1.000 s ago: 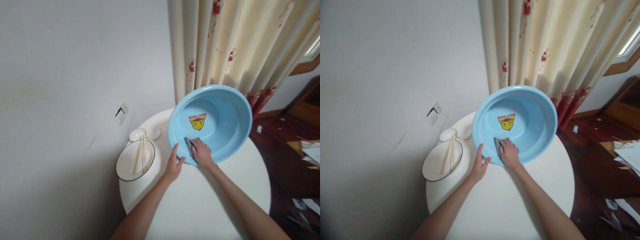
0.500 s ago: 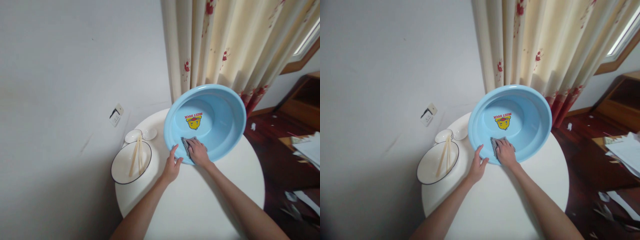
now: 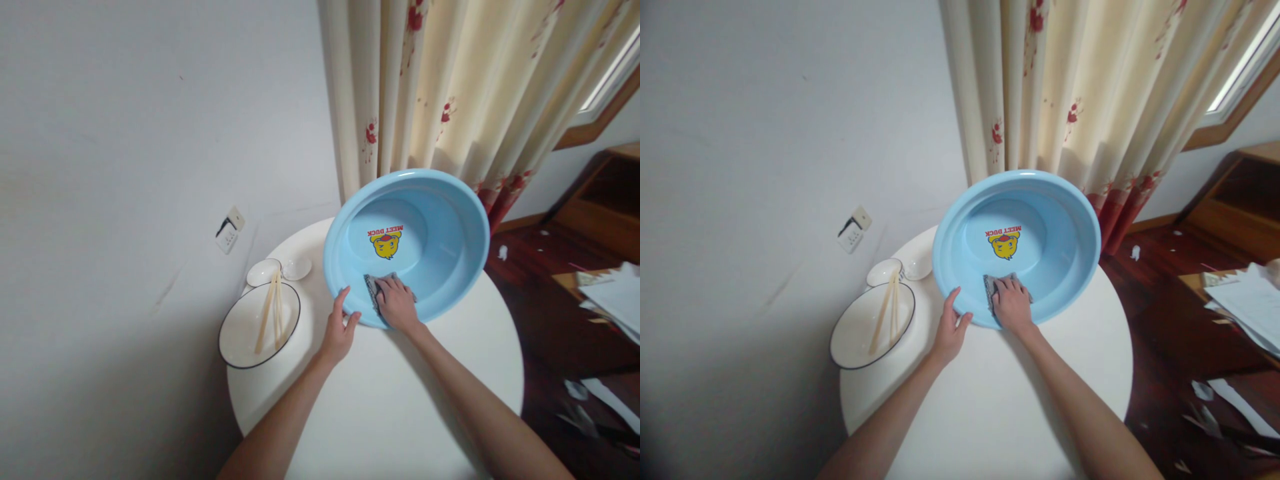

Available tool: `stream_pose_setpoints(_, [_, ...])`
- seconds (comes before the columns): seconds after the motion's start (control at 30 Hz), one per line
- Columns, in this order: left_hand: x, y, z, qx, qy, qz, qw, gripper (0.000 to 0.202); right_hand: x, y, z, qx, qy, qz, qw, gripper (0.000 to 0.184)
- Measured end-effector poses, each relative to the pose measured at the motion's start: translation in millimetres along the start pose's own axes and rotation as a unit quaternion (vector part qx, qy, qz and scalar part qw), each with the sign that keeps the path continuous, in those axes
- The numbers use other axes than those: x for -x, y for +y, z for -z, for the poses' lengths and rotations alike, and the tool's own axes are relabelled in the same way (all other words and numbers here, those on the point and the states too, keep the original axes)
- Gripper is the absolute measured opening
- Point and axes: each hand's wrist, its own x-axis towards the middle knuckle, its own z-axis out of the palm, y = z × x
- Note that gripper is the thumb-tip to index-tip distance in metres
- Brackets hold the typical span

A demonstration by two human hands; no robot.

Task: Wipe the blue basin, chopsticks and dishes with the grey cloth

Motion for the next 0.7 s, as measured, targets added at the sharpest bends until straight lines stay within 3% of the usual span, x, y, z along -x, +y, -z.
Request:
stream_pose_setpoints(0.33, [-1.2,-0.9,-3.9,0.031,-0.007,0.004,0.999,0.062,0.6,-3.3,-4.0,-0.011,0.02,-0.006,1.0,0.045])
stream_pose_setpoints(0.57, [-0.2,-4.1,-4.0,0.017,0.002,0.006,1.0,0.059,3.9,-11.9,-12.1,-0.104,0.017,0.081,0.991,0.049])
stream_pose_setpoints(0.7, [0.1,-3.3,-3.5,0.012,0.005,0.004,1.0,0.059,5.7,-12.6,-14.2,-0.11,0.023,0.09,0.99,0.047])
